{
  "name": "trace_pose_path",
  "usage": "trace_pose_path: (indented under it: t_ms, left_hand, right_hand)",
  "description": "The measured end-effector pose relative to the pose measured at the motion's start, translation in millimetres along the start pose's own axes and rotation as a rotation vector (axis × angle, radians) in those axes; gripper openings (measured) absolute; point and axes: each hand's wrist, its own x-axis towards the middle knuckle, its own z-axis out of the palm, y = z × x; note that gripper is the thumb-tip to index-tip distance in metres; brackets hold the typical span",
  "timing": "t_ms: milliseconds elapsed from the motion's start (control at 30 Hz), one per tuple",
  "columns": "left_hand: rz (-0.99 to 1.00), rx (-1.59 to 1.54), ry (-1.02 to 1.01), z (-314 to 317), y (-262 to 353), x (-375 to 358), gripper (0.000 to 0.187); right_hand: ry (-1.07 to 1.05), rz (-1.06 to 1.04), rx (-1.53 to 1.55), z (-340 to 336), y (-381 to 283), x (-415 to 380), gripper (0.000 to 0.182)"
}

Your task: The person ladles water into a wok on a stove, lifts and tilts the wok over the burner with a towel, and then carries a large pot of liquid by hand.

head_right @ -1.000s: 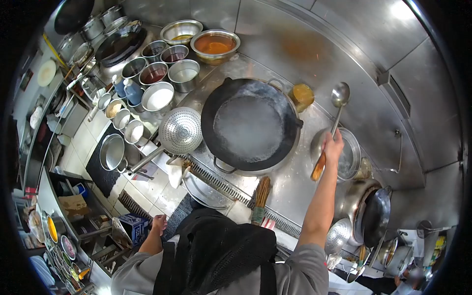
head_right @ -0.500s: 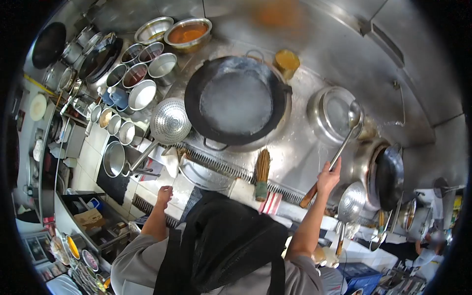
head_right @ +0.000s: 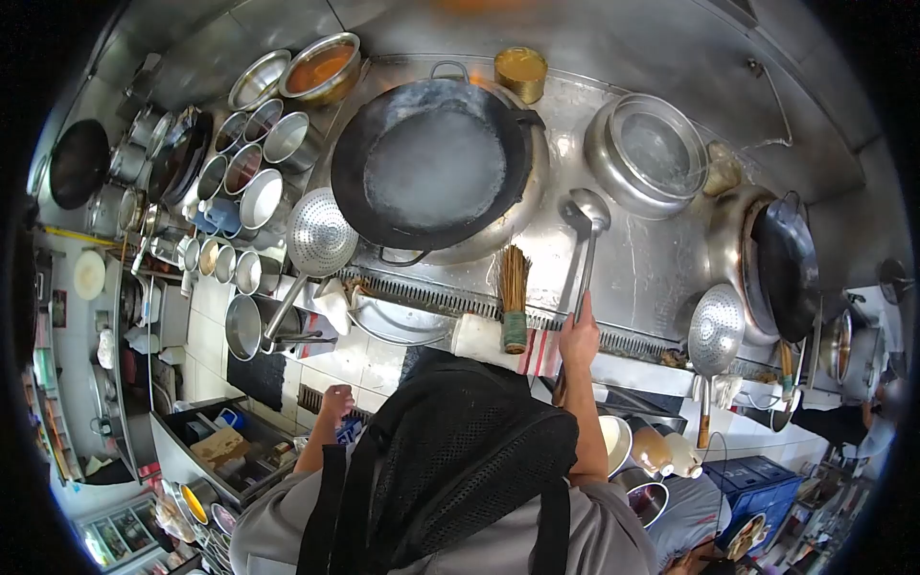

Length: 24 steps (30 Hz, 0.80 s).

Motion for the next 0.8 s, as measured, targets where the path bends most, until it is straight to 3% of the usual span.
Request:
trace_pose_path:
  t_ms: [133, 233, 500, 700, 800]
  left_hand:
    - [-0.083, -0.135, -0.063, -1, -14, -8, 0.016]
    - [-0.056, 0.039, 0.067, 17, -7, -25, 0.02]
    - [-0.002, 0.088, 0.048, 22, 0, -18, 0.031]
    - [0.013, 0.067, 0.025, 1, -7, 7, 0.032]
    - [0.019, 0.047, 0.003, -17, -10, 13, 0.033]
  right_hand:
    - [-0.108, 0.05, 0.011, 2, -17, -4, 0.066]
    - [-0.129, 0.015, 0.043, 14, -20, -4, 0.064]
    - [-0.251, -0.009, 0.017, 36, -19, -17, 0.072]
    - [-0.115, -0.027, 0.037, 42, -9, -23, 0.061]
    - [0.061, -0.063, -0.019, 39, -8, -36, 0.053]
